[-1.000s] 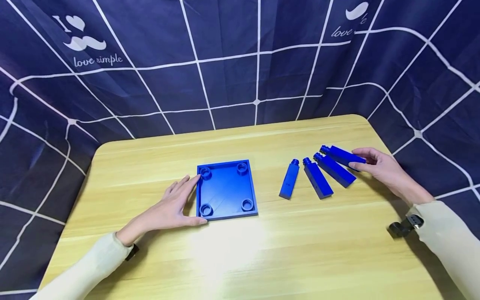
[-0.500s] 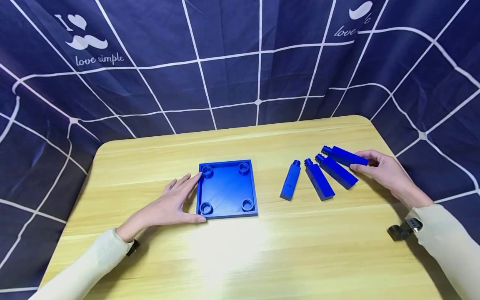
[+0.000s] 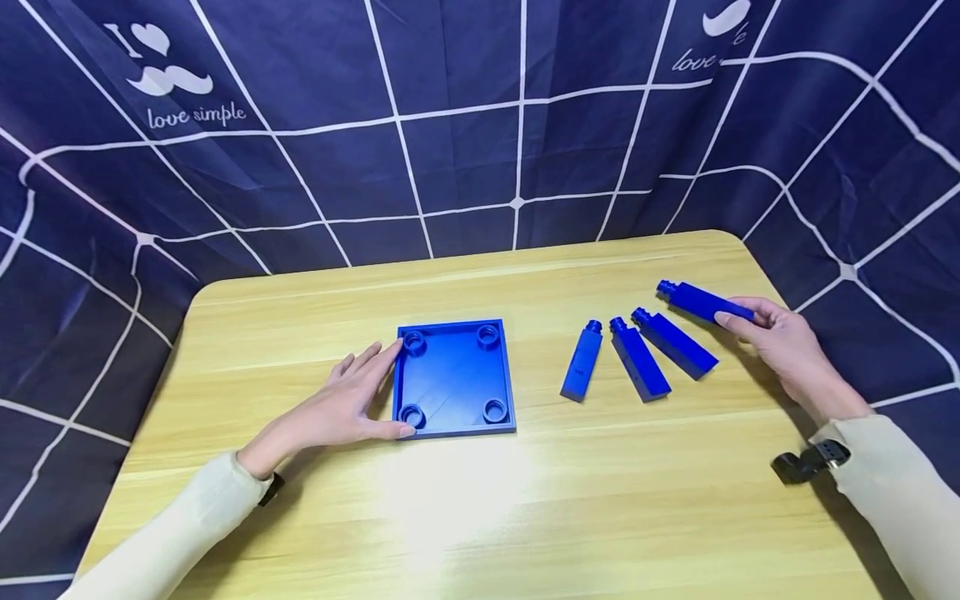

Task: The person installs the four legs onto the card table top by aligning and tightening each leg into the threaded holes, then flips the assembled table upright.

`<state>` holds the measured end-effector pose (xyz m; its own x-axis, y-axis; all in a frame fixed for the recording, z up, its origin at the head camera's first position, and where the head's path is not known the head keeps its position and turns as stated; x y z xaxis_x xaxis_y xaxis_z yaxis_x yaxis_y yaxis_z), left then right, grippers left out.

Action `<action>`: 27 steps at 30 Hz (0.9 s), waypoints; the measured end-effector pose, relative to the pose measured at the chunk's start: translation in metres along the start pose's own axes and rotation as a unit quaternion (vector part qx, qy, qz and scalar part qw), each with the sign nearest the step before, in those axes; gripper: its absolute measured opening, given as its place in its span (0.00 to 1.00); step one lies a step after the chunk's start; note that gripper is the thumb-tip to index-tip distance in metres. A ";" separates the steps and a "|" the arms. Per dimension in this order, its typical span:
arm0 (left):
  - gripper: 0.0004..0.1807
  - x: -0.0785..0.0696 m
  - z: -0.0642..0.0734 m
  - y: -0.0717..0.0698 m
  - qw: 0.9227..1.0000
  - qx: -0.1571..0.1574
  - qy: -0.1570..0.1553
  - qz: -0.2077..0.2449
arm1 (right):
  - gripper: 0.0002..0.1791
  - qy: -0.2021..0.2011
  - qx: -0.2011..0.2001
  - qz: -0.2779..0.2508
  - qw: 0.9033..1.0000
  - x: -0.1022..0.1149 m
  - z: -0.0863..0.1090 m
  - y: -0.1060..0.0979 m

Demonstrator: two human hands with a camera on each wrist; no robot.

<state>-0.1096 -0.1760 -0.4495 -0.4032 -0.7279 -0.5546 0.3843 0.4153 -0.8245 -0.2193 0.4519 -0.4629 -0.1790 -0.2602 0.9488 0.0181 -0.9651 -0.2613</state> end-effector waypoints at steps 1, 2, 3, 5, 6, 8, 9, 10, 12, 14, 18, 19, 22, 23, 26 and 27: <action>0.71 -0.001 0.000 -0.001 1.000 0.000 0.000 -0.001 | 0.14 0.001 0.007 -0.040 0.999 0.001 0.000 0.000; 0.71 -0.001 -0.001 -0.001 1.000 0.002 -0.001 -0.005 | 0.14 0.002 0.018 -0.084 0.996 0.002 -0.001 -0.001; 0.71 -0.002 -0.001 -0.002 1.000 0.004 -0.003 -0.008 | 0.14 0.005 0.030 -0.132 0.991 0.003 -0.002 -0.001; 0.72 -0.002 0.000 -0.003 1.000 0.005 -0.006 -0.014 | 0.14 0.014 0.054 -0.218 0.974 0.006 -0.003 -0.001; 0.72 -0.003 0.000 -0.004 1.000 0.005 -0.006 -0.019 | 0.14 0.019 0.068 -0.254 0.965 0.006 -0.004 -0.001; 0.72 -0.003 0.001 -0.005 1.000 0.005 -0.007 -0.027 | 0.16 0.027 0.088 -0.319 0.943 0.007 -0.005 -0.001; 0.72 -0.002 0.001 -0.005 1.000 0.004 -0.006 -0.029 | 0.16 0.031 0.092 -0.346 0.933 0.008 -0.005 0.000; 0.72 -0.002 0.001 -0.006 0.999 0.004 -0.006 -0.031 | 0.16 0.033 0.092 -0.363 0.927 0.008 -0.004 0.001; 0.72 -0.002 0.002 -0.006 0.999 0.005 -0.003 -0.035 | 0.16 0.036 0.088 -0.389 0.916 0.010 -0.003 0.003; 0.71 -0.001 0.002 -0.006 0.999 0.005 0.001 -0.035 | 0.15 0.033 0.083 -0.410 0.908 0.013 -0.001 0.006; 0.71 0.000 0.001 -0.007 0.999 0.011 0.006 -0.031 | 0.14 0.026 0.082 -0.444 0.892 0.023 0.003 0.013; 0.71 0.000 0.000 -0.007 0.999 0.013 0.007 -0.032 | 0.14 0.025 0.084 -0.454 0.887 0.026 0.004 0.015; 0.71 -0.001 -0.002 -0.011 0.999 0.018 0.007 -0.038 | 0.12 0.030 0.082 -0.469 0.879 0.035 0.007 0.021; 0.72 -0.001 -0.002 -0.012 0.999 0.021 0.006 -0.041 | 0.12 0.033 0.085 -0.475 0.875 0.037 0.008 0.023; 0.72 -0.002 -0.004 -0.017 0.998 0.032 -0.001 -0.046 | 0.11 0.032 0.092 -0.486 0.868 0.045 0.011 0.030; 0.72 -0.002 -0.004 -0.018 0.998 0.037 -0.006 -0.045 | 0.11 0.030 0.096 -0.489 0.867 0.048 0.012 0.033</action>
<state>-0.1191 -0.1794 -0.4337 -0.4294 -0.7672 -0.4764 0.4070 0.3065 -0.8605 -0.2154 0.4074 -0.4242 -0.2512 0.6809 0.6880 -0.0092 -0.7124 0.7017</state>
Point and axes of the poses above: each hand's wrist, its own z-axis away from the middle knuckle, its own y-axis out of the palm, x = y × z, the point moved 2 cm from there along -z, towards the middle knuckle, and after that the axes turned 4 degrees about y, right-handed, at the moved point
